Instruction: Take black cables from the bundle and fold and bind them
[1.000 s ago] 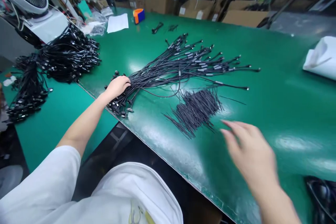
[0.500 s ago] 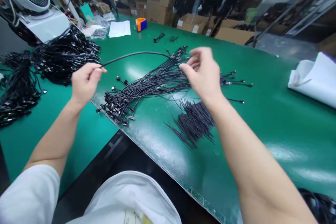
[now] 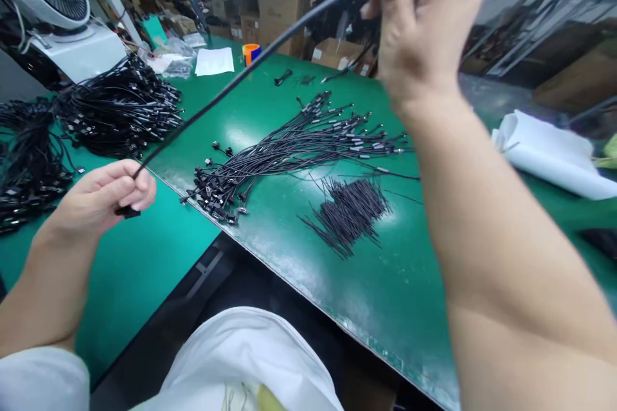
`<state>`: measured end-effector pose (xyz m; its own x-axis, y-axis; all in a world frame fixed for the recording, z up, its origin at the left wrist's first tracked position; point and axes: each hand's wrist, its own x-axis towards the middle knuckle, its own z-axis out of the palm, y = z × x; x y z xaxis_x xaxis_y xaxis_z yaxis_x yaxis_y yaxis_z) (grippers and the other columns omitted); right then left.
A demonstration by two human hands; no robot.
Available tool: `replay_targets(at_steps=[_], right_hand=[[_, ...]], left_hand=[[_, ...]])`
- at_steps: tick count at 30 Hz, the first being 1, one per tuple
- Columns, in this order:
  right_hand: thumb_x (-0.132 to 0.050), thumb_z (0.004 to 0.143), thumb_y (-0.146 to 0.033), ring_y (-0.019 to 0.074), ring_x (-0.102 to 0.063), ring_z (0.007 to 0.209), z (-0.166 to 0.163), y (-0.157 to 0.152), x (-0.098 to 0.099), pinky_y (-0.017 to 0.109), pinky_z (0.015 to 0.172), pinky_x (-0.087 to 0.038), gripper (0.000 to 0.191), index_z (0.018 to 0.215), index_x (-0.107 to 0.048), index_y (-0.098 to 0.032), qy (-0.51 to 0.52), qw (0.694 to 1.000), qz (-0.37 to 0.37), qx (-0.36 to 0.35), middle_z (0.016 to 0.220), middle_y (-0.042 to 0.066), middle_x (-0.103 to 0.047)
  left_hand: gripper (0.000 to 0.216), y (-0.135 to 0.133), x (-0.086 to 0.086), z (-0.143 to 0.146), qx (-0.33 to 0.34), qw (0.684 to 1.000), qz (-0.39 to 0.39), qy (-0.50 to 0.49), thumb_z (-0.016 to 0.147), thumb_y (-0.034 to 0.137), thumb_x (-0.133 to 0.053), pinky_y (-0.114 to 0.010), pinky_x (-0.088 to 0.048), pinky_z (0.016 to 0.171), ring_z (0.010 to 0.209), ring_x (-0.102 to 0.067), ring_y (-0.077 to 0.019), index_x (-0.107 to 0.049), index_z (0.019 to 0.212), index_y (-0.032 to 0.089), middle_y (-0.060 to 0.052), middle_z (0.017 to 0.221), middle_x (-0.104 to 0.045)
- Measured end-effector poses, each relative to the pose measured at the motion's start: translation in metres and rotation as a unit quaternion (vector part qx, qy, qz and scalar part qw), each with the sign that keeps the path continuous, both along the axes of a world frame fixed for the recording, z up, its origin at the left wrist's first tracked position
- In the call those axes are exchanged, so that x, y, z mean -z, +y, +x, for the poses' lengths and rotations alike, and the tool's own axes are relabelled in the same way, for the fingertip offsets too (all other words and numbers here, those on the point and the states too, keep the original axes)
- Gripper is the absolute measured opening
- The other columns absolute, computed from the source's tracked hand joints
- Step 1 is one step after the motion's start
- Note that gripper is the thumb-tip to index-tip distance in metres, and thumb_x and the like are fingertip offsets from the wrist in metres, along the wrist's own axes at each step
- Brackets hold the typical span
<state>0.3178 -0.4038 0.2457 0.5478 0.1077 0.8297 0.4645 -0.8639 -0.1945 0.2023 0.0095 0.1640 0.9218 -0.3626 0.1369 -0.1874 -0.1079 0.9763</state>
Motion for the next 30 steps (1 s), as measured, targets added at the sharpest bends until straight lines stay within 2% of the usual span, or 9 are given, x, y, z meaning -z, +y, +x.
replay_targets(at_steps=[3, 6, 8, 10, 13, 17, 23, 27, 30], right_hand=[[-0.017, 0.101, -0.055, 0.0325, -0.061, 0.114, -0.03, -0.026, -0.009, 0.05, 0.093, -0.045, 0.06, 0.128, -0.061, -0.023, 0.082, 0.977, -0.172, 0.097, 0.121, 0.012, -0.065], [-0.029, 0.102, -0.046, 0.0299, -0.066, 0.095, -0.071, -0.03, 0.037, 0.038, 0.066, -0.046, 0.045, 0.125, -0.061, -0.024, 0.2, 0.918, -0.292, 0.179, 0.112, 0.014, -0.069], [-0.048, 0.099, -0.038, 0.0217, -0.063, 0.068, -0.109, -0.014, 0.081, 0.028, 0.049, -0.03, 0.027, 0.111, -0.064, -0.021, 0.263, 0.889, -0.327, 0.183, 0.089, 0.012, -0.07], [-0.049, 0.097, -0.026, 0.0163, -0.058, 0.06, -0.153, 0.013, 0.119, 0.026, 0.046, -0.021, 0.017, 0.097, -0.064, -0.02, 0.304, 0.886, -0.346, 0.042, 0.078, 0.007, -0.067], [-0.04, 0.102, -0.028, 0.0125, -0.056, 0.059, -0.207, 0.049, 0.138, 0.027, 0.048, -0.022, 0.029, 0.086, -0.063, -0.019, 0.281, 0.897, -0.325, -0.104, 0.071, 0.003, -0.062], [-0.038, 0.102, -0.042, 0.0142, -0.059, 0.066, -0.221, 0.034, 0.121, 0.027, 0.051, -0.027, 0.04, 0.083, -0.064, -0.019, 0.304, 0.919, -0.249, -0.03, 0.076, 0.004, -0.064], [-0.043, 0.097, -0.051, 0.0206, -0.067, 0.081, -0.225, -0.057, 0.144, 0.03, 0.068, -0.046, 0.038, 0.095, -0.069, -0.024, 0.422, 0.901, -0.096, -0.029, 0.093, 0.004, -0.073], [-0.047, 0.096, -0.044, 0.0211, -0.069, 0.085, -0.245, -0.065, 0.18, 0.032, 0.071, -0.051, 0.033, 0.113, -0.067, -0.023, 0.471, 0.881, -0.021, -0.034, 0.103, 0.007, -0.074], [-0.046, 0.098, -0.039, 0.0194, -0.068, 0.078, -0.258, -0.06, 0.192, 0.03, 0.067, -0.051, 0.03, 0.112, -0.067, -0.023, 0.391, 0.92, -0.012, -0.012, 0.093, 0.005, -0.073]], left_hand=[[0.031, 0.018, 0.015, -0.003, -0.052, 0.993, -0.104, 0.009, 0.086, 0.05, -0.065, -0.021, -0.025, 0.038, 0.039, -0.023, -0.0045, -0.06, 0.074, 0.022, 0.007, 0.049, -0.018], [0.03, 0.016, 0.031, -0.008, -0.071, 0.98, -0.172, 0.072, 0.087, 0.048, -0.063, -0.02, -0.004, 0.03, 0.035, 0.0, -0.0013, -0.059, 0.074, 0.022, 0.008, 0.05, -0.015], [0.028, -0.006, 0.042, -0.014, -0.05, 0.98, -0.158, 0.11, 0.086, 0.049, -0.065, -0.017, -0.012, 0.029, 0.033, -0.017, -0.0011, -0.063, 0.082, 0.021, 0.008, 0.051, -0.035], [0.03, -0.044, 0.055, -0.022, -0.019, 0.99, -0.087, 0.113, 0.088, 0.048, -0.063, -0.018, -0.041, 0.042, 0.051, -0.054, -0.0079, -0.067, 0.097, 0.02, 0.0, 0.071, -0.063], [0.032, -0.108, 0.074, -0.039, 0.095, 0.995, 0.017, 0.022, 0.091, 0.044, -0.059, -0.031, -0.054, 0.089, 0.103, -0.065, -0.0202, -0.07, 0.107, 0.018, -0.009, 0.107, -0.071], [0.034, -0.147, 0.09, -0.055, 0.284, 0.952, 0.036, 0.107, 0.098, 0.042, -0.049, -0.029, -0.051, 0.081, 0.074, -0.061, -0.0134, -0.07, 0.107, 0.017, -0.004, 0.077, -0.066], [0.031, -0.135, 0.085, -0.039, 0.217, 0.904, -0.159, 0.332, 0.088, 0.042, -0.065, -0.017, -0.033, 0.044, 0.043, -0.021, -0.0037, -0.068, 0.082, 0.012, 0.009, 0.053, -0.024], [0.027, -0.13, 0.069, -0.028, 0.087, 0.895, -0.264, 0.349, 0.098, 0.034, -0.049, -0.012, -0.026, 0.038, 0.038, -0.012, -0.0032, -0.069, 0.096, 0.015, 0.009, 0.054, -0.014], [0.031, -0.132, 0.062, -0.023, 0.043, 0.906, -0.265, 0.328, 0.101, 0.032, -0.043, -0.012, -0.038, 0.046, 0.036, -0.015, -0.0023, -0.068, 0.112, 0.016, 0.01, 0.053, -0.02]])
